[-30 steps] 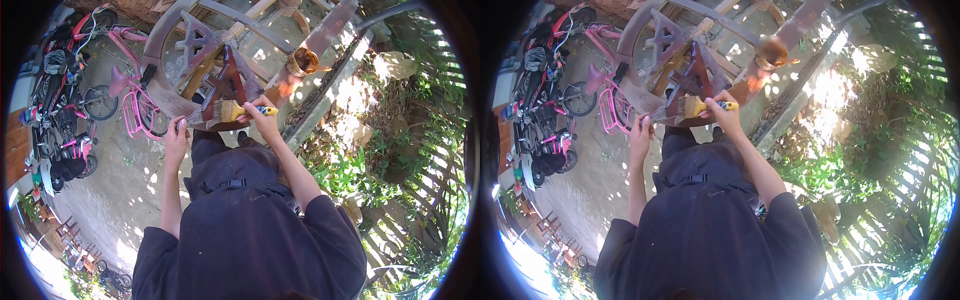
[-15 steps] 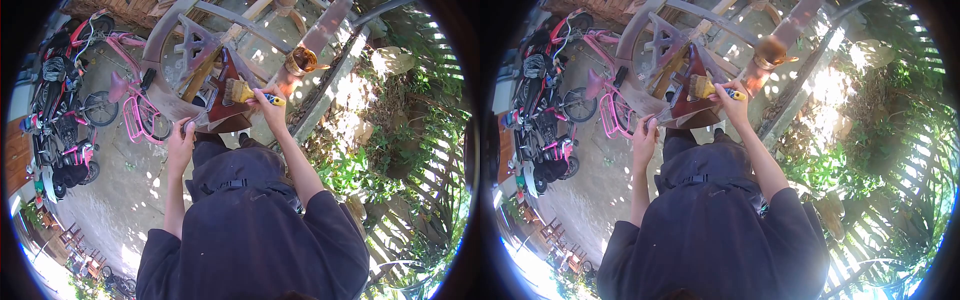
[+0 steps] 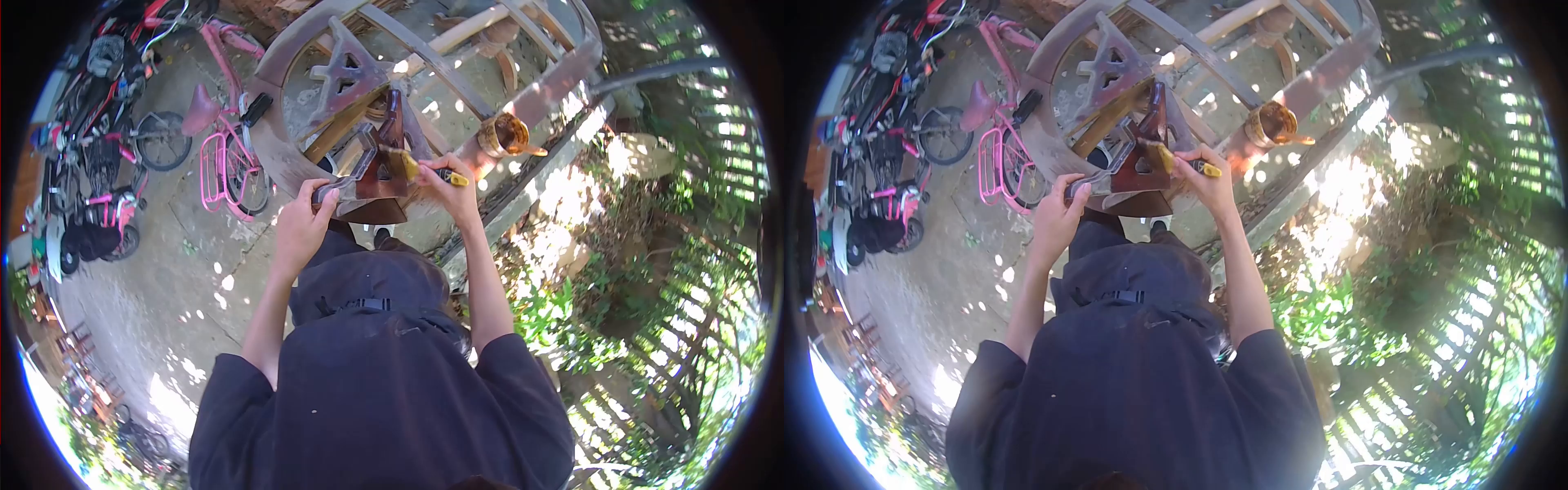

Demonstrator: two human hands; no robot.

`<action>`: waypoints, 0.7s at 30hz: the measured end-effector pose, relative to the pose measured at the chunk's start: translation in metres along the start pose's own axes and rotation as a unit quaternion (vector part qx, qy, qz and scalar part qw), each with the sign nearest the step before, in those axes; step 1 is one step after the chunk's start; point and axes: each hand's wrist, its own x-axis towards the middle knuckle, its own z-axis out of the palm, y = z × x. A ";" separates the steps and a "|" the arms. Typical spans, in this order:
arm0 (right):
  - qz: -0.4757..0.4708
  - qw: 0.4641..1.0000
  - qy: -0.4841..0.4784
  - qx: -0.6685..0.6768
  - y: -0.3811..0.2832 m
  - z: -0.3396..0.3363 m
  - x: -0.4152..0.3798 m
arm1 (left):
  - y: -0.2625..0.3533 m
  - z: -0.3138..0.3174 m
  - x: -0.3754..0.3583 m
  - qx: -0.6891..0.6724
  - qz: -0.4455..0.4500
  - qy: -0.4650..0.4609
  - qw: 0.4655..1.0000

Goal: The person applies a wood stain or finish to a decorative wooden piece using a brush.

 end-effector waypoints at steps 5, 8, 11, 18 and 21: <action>0.147 0.986 -0.076 -0.020 0.000 -0.016 0.001 | -0.007 -0.005 -0.001 0.018 -0.019 -0.003 1.000; 0.009 0.998 -0.045 -0.034 0.003 -0.001 0.000 | -0.007 -0.005 -0.002 -0.010 -0.015 0.001 1.000; 0.127 0.975 -0.123 -0.133 -0.015 -0.012 0.013 | -0.010 -0.006 -0.001 -0.011 -0.037 -0.006 0.999; 0.078 0.958 -0.166 -0.218 -0.009 -0.010 0.020 | -0.016 -0.006 -0.003 -0.010 -0.042 0.001 0.999; -0.058 0.978 -0.092 -0.178 -0.005 0.002 0.019 | -0.022 -0.007 0.001 -0.021 -0.041 0.000 0.999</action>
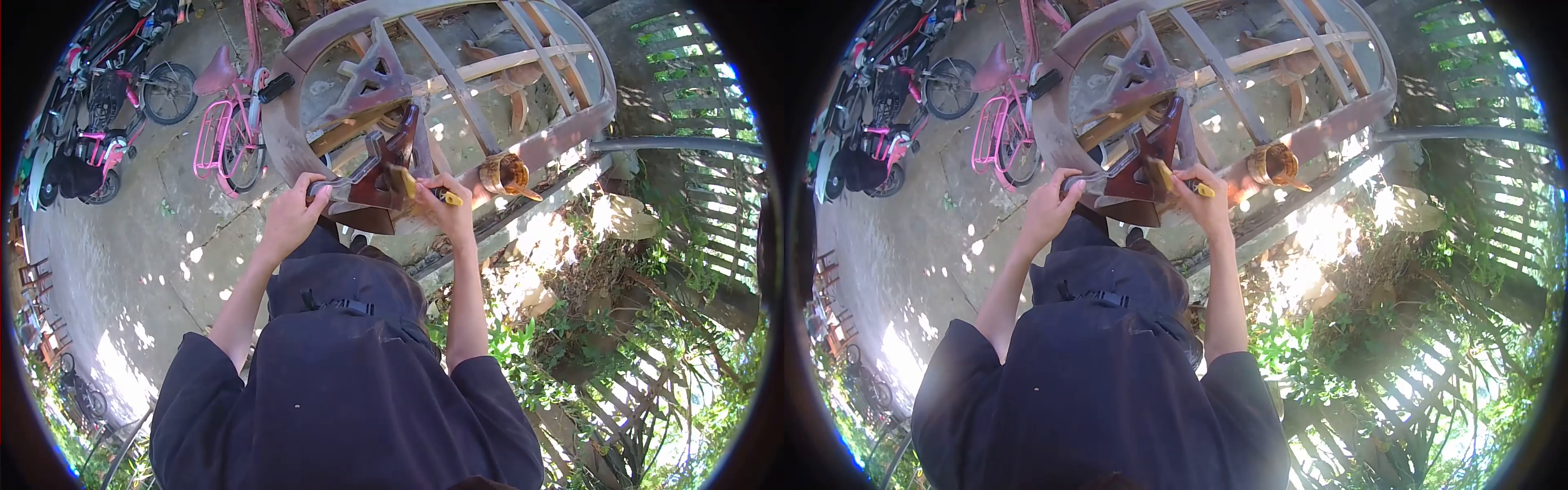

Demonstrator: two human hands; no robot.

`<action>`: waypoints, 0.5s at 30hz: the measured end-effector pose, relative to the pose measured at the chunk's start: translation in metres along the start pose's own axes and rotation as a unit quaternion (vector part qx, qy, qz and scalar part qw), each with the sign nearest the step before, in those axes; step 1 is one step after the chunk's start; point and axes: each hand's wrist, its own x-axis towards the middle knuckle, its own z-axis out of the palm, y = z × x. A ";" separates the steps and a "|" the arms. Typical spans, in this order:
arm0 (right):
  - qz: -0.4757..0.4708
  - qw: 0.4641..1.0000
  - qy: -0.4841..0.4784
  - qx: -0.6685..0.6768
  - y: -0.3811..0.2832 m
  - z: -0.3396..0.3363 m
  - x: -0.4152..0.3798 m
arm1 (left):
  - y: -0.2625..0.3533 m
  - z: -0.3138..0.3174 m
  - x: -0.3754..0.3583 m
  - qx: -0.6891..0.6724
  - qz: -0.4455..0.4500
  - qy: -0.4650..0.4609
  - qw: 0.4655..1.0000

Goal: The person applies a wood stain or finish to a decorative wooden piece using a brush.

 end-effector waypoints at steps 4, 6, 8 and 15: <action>0.087 0.995 -0.039 0.009 -0.016 0.002 0.004 | -0.010 -0.002 0.001 0.005 -0.015 -0.002 1.000; 0.107 0.988 -0.065 -0.086 -0.026 -0.003 0.009 | -0.015 -0.001 0.001 0.006 -0.011 0.002 1.000; 0.067 0.997 -0.031 -0.006 -0.023 0.015 0.007 | -0.019 0.001 0.004 0.003 -0.011 0.011 1.000; 0.034 0.999 0.018 -0.024 0.004 0.021 0.010 | -0.051 0.006 0.016 -0.048 -0.052 0.028 0.997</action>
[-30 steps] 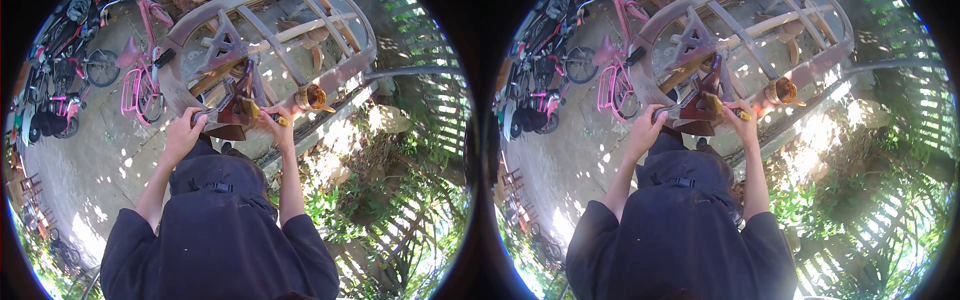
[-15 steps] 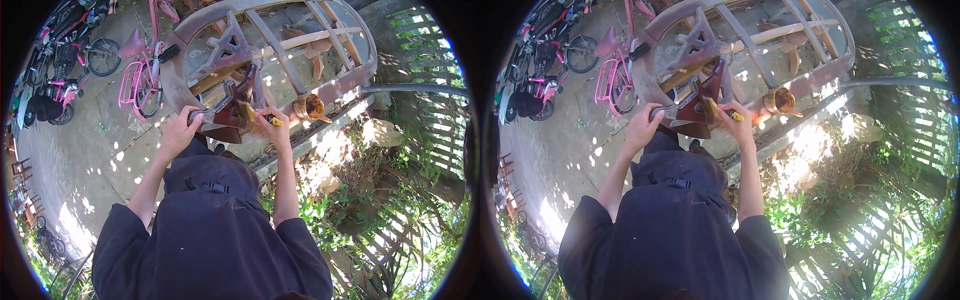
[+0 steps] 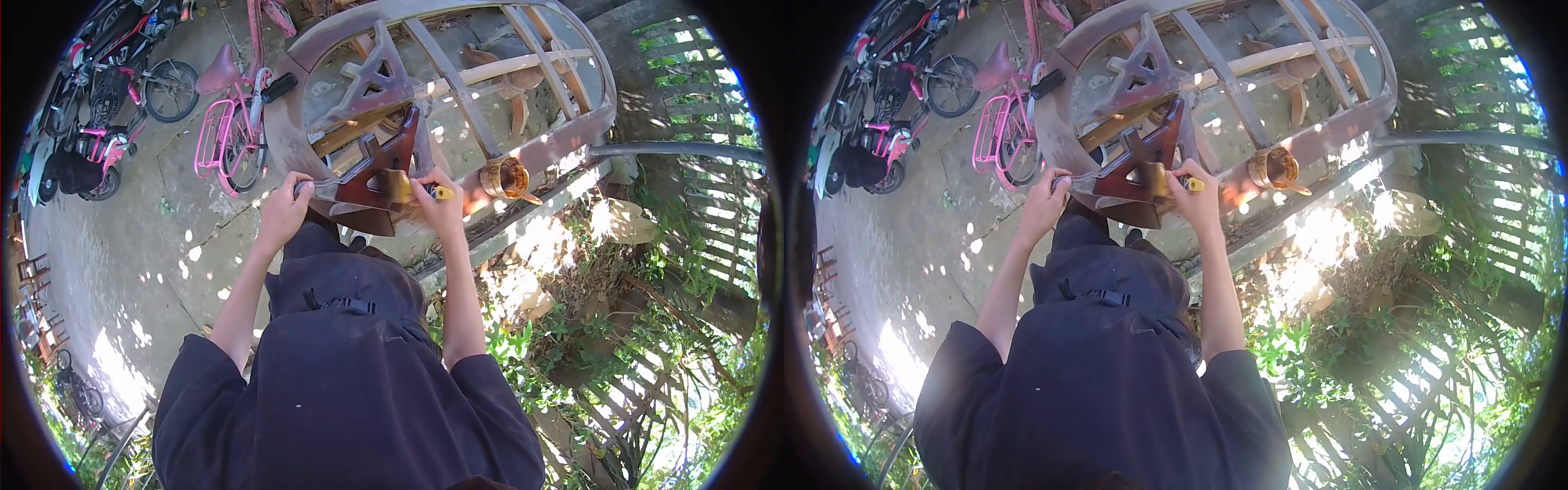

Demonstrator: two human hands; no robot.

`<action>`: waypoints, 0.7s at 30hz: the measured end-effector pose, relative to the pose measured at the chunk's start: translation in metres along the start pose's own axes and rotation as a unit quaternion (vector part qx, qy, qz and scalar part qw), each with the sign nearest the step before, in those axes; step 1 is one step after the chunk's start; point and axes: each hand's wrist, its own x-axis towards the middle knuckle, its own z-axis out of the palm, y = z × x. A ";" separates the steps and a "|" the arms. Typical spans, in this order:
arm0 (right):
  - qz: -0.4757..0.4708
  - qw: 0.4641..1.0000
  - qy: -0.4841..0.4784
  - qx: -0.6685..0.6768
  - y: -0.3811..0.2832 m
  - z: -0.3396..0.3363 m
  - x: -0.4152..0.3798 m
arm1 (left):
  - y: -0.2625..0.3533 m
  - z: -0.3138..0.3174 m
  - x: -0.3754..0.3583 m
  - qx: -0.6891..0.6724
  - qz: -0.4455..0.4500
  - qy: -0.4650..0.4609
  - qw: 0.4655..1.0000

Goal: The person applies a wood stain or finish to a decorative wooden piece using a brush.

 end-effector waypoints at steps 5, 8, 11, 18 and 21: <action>0.110 0.978 0.018 0.177 -0.002 0.014 -0.005 | -0.018 0.001 0.006 -0.014 -0.022 0.017 1.000; 0.116 0.969 0.052 0.214 -0.001 0.019 -0.007 | -0.028 0.003 0.011 -0.059 -0.032 0.020 0.998; 0.129 0.959 0.016 0.251 0.004 0.018 -0.007 | -0.032 0.004 0.012 -0.094 -0.043 0.021 0.994; 0.096 0.971 -0.046 0.214 0.001 0.021 0.000 | -0.032 0.006 0.013 -0.083 -0.035 0.027 0.996; 0.061 0.991 -0.110 0.052 0.001 -0.003 0.014 | -0.037 0.004 0.013 -0.088 -0.041 0.024 0.995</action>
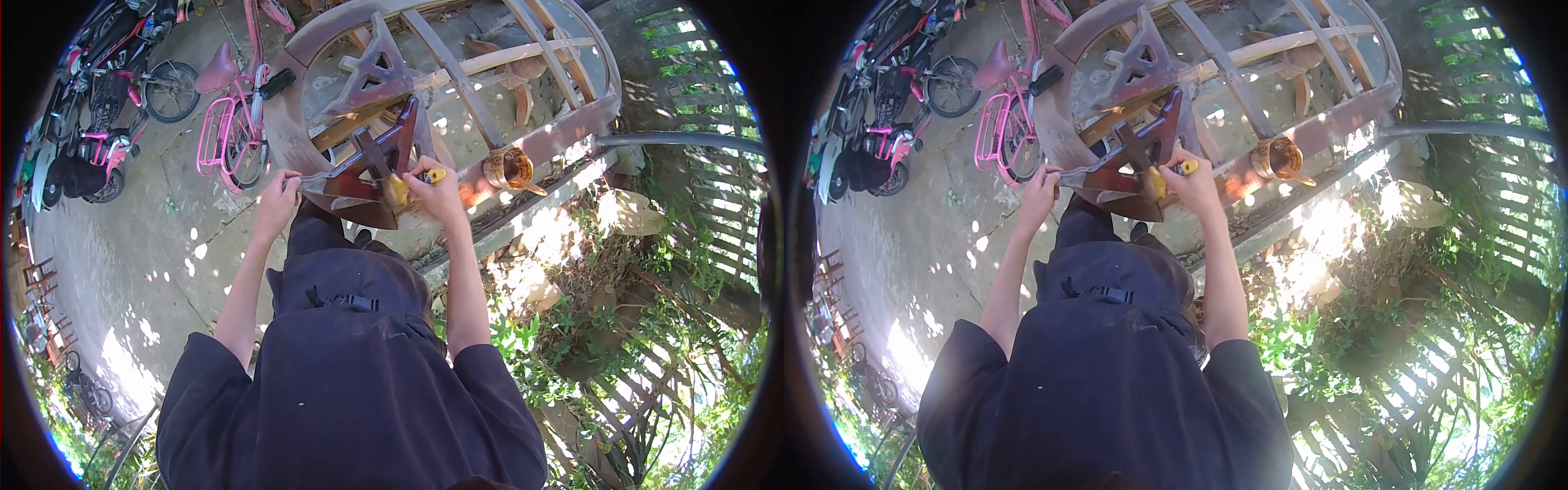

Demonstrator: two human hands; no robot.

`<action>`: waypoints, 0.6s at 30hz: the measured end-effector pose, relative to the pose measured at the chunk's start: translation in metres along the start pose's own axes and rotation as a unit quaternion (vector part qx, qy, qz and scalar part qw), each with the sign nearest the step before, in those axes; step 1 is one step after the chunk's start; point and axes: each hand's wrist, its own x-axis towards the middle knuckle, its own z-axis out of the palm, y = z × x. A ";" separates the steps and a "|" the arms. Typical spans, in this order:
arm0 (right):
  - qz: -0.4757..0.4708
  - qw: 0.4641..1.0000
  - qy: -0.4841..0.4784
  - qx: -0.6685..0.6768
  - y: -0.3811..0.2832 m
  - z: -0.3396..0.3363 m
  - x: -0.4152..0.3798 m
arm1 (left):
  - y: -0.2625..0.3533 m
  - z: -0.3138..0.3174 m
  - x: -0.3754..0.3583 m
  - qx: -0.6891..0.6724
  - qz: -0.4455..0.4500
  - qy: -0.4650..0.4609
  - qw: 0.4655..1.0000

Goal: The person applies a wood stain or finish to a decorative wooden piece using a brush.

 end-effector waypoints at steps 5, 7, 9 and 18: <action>0.018 0.998 0.009 0.063 -0.028 0.005 0.004 | 0.003 -0.001 0.000 0.008 0.004 -0.009 1.000; -0.014 0.996 -0.074 -0.049 -0.030 0.005 0.007 | -0.002 -0.001 0.001 -0.008 -0.001 -0.006 1.000; -0.026 0.991 -0.089 -0.101 -0.037 -0.007 0.015 | -0.005 -0.002 0.001 -0.013 -0.003 -0.005 1.000; -0.034 0.973 -0.159 -0.165 -0.051 -0.005 0.021 | -0.007 -0.002 0.004 -0.015 -0.005 -0.007 1.000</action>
